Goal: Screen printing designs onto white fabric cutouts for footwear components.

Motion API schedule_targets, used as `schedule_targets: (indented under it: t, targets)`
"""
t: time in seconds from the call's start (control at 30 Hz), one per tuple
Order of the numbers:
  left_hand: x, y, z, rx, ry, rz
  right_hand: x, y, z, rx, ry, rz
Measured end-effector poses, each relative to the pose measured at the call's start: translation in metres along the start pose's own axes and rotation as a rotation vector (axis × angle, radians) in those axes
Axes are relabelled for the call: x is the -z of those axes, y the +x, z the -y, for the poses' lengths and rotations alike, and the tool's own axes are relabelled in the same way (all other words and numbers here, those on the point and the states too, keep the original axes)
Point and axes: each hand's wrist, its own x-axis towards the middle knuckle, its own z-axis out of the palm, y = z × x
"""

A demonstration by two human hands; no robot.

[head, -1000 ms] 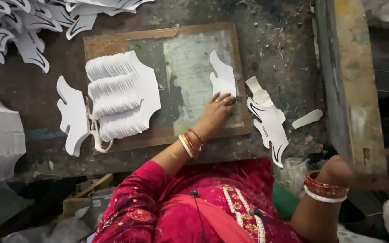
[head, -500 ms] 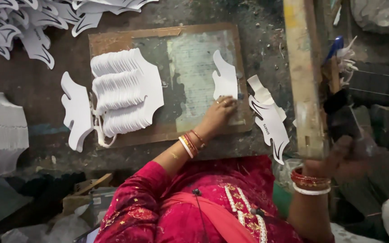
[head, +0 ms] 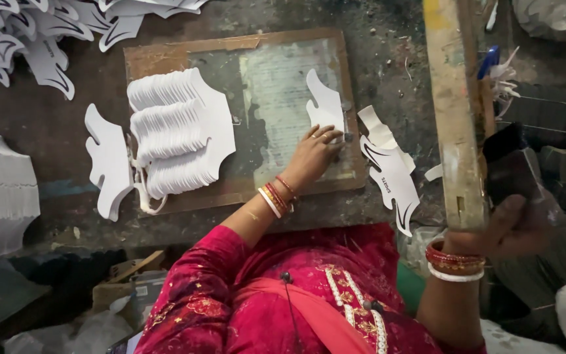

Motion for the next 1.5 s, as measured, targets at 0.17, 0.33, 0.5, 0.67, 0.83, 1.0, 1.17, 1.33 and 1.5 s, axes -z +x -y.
schedule_targets:
  t: [0.17,0.33,0.5,0.67,0.83,1.0,1.17,1.33,1.5]
  targets:
    - [0.005,-0.002,-0.005,0.015,-0.019,0.005,-0.035,0.01,0.046,0.055,0.072,-0.018]
    - [-0.003,-0.002,0.006,0.004,-0.021,-0.005,-0.015,-0.01,0.02,0.008,0.045,0.075]
    - [0.003,0.007,0.011,-0.025,-0.092,-0.082,-0.005,-0.014,0.001,-0.069,0.12,-0.001]
    - [0.006,0.003,0.008,-0.045,-0.047,-0.065,-0.011,-0.005,0.013,-0.078,0.043,0.018]
    - [0.024,-0.012,-0.023,-0.088,-0.003,-0.059,-0.013,-0.017,0.011,-0.039,0.052,-0.013]
    - [0.056,-0.083,-0.041,0.072,-0.939,0.003,-0.047,-0.044,0.054,0.103,-0.007,0.442]
    - [0.104,-0.122,-0.051,0.512,-1.117,-0.102,-0.116,-0.03,0.051,0.368,-0.054,1.031]
    - [0.081,-0.148,-0.041,0.674,-0.512,0.147,-0.234,0.018,-0.016,0.419,-0.123,1.043]
    - [0.072,-0.149,-0.037,0.637,-0.48,0.026,-0.283,0.053,-0.067,0.29,-0.439,1.285]
